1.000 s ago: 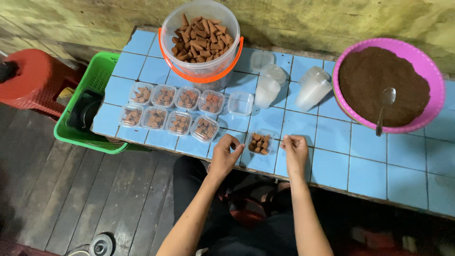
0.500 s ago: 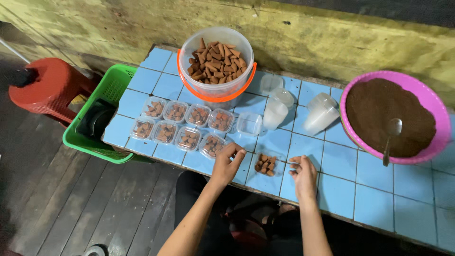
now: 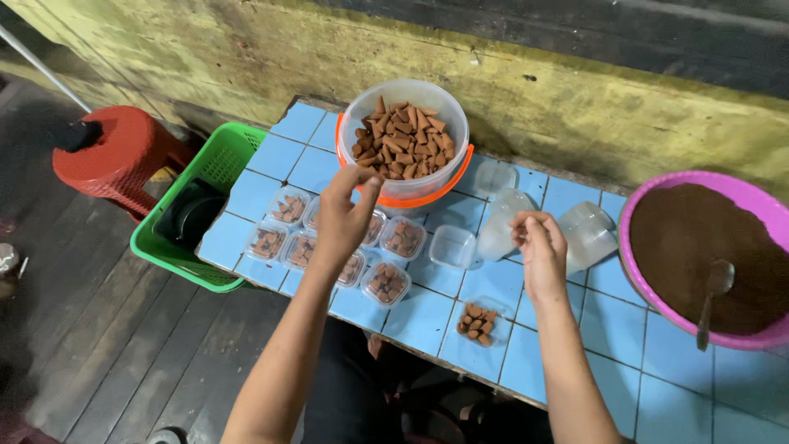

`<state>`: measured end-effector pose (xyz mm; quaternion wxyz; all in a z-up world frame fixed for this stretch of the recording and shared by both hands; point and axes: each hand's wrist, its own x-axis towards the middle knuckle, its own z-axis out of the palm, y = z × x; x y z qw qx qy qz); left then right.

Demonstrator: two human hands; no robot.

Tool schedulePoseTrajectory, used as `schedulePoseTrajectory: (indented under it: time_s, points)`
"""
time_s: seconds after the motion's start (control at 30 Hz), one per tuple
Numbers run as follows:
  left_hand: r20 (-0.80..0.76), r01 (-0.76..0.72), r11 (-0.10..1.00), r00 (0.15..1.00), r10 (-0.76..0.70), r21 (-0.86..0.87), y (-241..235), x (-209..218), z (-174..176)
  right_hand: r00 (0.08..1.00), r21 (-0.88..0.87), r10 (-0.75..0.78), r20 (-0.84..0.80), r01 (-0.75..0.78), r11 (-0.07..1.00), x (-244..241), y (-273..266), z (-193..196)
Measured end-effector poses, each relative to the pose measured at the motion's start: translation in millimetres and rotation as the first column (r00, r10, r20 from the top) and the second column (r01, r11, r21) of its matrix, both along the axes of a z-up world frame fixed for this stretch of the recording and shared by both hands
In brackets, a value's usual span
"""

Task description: The person repeatedly scoops brown cone-shaped snacks from a large bucket and places them into small clear plastic containers on a tiled table. The person then closes the containers and arranges them in rows.

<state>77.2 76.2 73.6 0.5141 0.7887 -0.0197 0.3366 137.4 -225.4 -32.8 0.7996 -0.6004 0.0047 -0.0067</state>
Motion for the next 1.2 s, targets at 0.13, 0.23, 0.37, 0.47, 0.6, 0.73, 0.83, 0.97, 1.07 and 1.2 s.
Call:
schedulePoseTrajectory:
  time_s: [0.13, 0.23, 0.37, 0.47, 0.6, 0.73, 0.83, 0.97, 1.07, 1.2]
  points:
    - [-0.203, 0.024, 0.975, 0.979, 0.022, 0.222, 32, 63, 1, 0.994, -0.033, 0.073, 0.087, -0.070, 0.997, 21, 23, 27]
    - [-0.374, 0.090, 0.935, 0.926, 0.048, 0.342, 42, 116, -18, 0.988, -0.046, 0.100, 0.116, -0.095, 0.994, 32, 35, 35]
    - [-0.487, 0.261, 0.837, 0.873, 0.007, 0.480, 46, 163, -51, 0.979, -0.118, 0.133, 0.153, -0.116, 0.986, 41, 49, 40]
    - [-0.607, 0.372, 0.648, 0.775, 0.177, 0.664, 6, 124, 41, 0.965, -0.205, 0.193, 0.177, -0.156, 0.966, 38, 53, 54]
    - [-0.612, 0.425, 0.541, 0.758, 0.226, 0.726, 11, 147, 8, 0.966, -0.235, 0.202, 0.163, -0.160, 0.959, 35, 55, 57]
    - [-0.414, 0.268, 0.527, 0.892, 0.181, 0.807, 18, 165, -28, 0.962, -0.261, 0.216, 0.169, -0.167, 0.951, 33, 56, 55]
    - [-0.371, 0.264, 0.470, 0.917, 0.150, 0.842, 27, 193, -69, 0.957, -0.278, 0.236, 0.168, -0.183, 0.943, 35, 59, 58]
    - [-0.407, 0.336, 0.458, 0.912, 0.061, 0.823, 45, 241, -141, 0.948, -0.278, 0.259, 0.183, -0.203, 0.939, 41, 71, 64]
    - [-0.415, 0.347, 0.565, 0.910, -0.009, 0.749, 30, 189, -62, 0.928, -0.384, 0.283, 0.241, -0.177, 0.906, 39, 88, 96]
    - [-0.380, 0.321, 0.613, 0.924, -0.037, 0.722, 43, 141, -24, 0.874, -0.566, 0.331, 0.356, -0.080, 0.820, 67, 114, 110]
